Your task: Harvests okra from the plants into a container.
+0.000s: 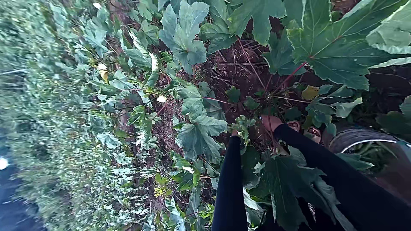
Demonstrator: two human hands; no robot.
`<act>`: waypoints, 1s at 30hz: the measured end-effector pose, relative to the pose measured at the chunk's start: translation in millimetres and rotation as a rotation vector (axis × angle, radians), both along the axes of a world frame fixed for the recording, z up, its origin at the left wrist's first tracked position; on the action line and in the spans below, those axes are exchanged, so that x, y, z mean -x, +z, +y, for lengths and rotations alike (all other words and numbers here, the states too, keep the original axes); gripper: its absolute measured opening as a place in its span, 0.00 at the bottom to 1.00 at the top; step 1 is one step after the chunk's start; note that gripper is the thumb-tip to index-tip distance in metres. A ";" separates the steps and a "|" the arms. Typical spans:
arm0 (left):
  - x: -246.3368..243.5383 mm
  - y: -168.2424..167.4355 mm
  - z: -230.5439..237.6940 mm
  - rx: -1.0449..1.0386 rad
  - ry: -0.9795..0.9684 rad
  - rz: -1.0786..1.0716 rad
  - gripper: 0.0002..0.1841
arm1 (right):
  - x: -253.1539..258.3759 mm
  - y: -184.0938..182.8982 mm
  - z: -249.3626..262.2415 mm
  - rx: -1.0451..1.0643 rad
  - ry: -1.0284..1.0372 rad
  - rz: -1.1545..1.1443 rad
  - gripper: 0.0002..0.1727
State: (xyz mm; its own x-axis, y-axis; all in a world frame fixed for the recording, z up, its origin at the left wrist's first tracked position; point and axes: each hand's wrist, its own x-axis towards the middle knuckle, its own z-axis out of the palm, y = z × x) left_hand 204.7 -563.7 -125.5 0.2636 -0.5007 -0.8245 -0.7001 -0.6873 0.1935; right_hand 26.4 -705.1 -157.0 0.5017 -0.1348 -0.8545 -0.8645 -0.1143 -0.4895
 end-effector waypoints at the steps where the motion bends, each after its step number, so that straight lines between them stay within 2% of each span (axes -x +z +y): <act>1: 14.3 23.9 -20.6 -0.124 0.153 -0.109 0.26 | 10.8 8.0 -7.1 0.022 0.024 0.010 0.27; 2: 18.4 44.6 -41.4 -0.174 0.348 -0.116 0.27 | 25.2 15.9 -15.0 0.049 0.034 0.016 0.27; 4: 7.8 52.9 -46.9 0.038 0.543 -0.144 0.29 | 62.9 21.5 -31.2 0.124 0.028 0.025 0.26; 6: -1.4 71.7 -49.9 0.179 0.558 -0.160 0.31 | 112.7 24.7 -45.2 0.155 -0.034 0.056 0.26; 10: 0.7 114.5 -58.3 0.381 0.428 -0.298 0.27 | 236.2 25.4 -38.7 0.253 -0.284 0.058 0.25; 12: 11.5 136.5 -63.3 0.458 0.359 -0.405 0.26 | 291.9 32.2 -14.6 0.323 -0.417 0.086 0.25; 15: 31.0 158.7 -68.0 0.785 0.314 -0.492 0.24 | 348.6 51.9 43.0 0.442 -0.657 0.145 0.26; 19: 72.3 199.7 -92.8 1.275 0.273 -0.409 0.24 | 376.8 71.7 131.6 0.535 -0.973 0.203 0.27; 21: 102.0 229.2 -110.7 1.412 0.158 -0.300 0.25 | 378.3 72.9 171.9 0.519 -1.059 0.224 0.26; 23: 137.2 256.0 -117.9 1.283 -0.061 -0.139 0.23 | 377.3 71.6 206.4 0.471 -1.095 0.253 0.26; 25: 172.9 270.2 -110.9 0.881 -0.428 0.107 0.20 | 374.7 71.9 230.7 0.440 -1.128 0.274 0.25; 27: 205.1 266.0 -89.0 0.388 -0.867 0.277 0.18 | 377.1 71.8 247.2 0.437 -1.153 0.271 0.24; 28: 215.3 259.8 -70.9 0.177 -1.025 0.297 0.17 | 380.8 71.1 256.1 0.438 -1.166 0.262 0.24; 30: 222.8 250.0 -39.6 -0.171 -1.141 0.197 0.17 | 393.1 67.5 271.1 0.421 -1.194 0.251 0.24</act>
